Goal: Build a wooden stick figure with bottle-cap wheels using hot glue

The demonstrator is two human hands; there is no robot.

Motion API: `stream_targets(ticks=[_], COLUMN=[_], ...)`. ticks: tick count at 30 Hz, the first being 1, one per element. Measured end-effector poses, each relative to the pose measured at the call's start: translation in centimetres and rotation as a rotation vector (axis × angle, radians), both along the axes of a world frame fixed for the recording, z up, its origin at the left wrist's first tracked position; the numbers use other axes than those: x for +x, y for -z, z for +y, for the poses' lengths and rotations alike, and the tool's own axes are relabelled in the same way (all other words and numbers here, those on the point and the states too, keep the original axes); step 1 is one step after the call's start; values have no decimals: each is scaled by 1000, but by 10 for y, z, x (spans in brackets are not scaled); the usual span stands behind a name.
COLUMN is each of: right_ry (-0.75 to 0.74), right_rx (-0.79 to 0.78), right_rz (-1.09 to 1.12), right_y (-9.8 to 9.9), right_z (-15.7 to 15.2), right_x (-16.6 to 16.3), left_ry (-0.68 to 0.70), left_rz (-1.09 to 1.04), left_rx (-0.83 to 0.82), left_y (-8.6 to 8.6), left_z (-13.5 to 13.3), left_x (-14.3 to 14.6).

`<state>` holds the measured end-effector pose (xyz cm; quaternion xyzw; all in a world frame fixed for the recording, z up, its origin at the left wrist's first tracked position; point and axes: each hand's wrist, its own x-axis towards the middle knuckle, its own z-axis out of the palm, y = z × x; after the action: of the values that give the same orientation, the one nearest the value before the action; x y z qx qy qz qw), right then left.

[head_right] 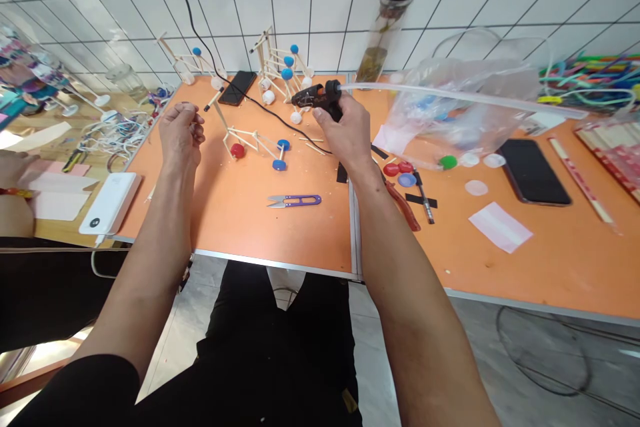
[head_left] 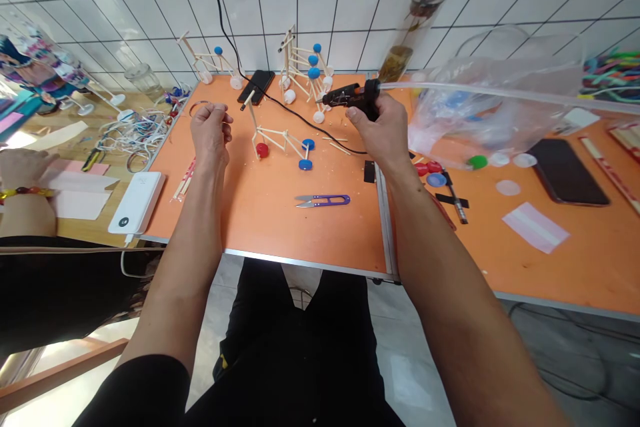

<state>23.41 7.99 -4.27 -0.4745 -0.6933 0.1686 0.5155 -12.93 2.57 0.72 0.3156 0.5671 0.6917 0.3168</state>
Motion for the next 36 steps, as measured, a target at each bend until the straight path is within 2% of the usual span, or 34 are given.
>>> stream_targets(ticks=[36], right_ry=[-19], right_rx=[-15], right_rz=[13], right_y=[-6], right_z=[-6], right_x=[-4], left_ry=[-15], left_rz=[15], left_rx=[2], left_y=[-1], left_z=[-3], left_x=[2])
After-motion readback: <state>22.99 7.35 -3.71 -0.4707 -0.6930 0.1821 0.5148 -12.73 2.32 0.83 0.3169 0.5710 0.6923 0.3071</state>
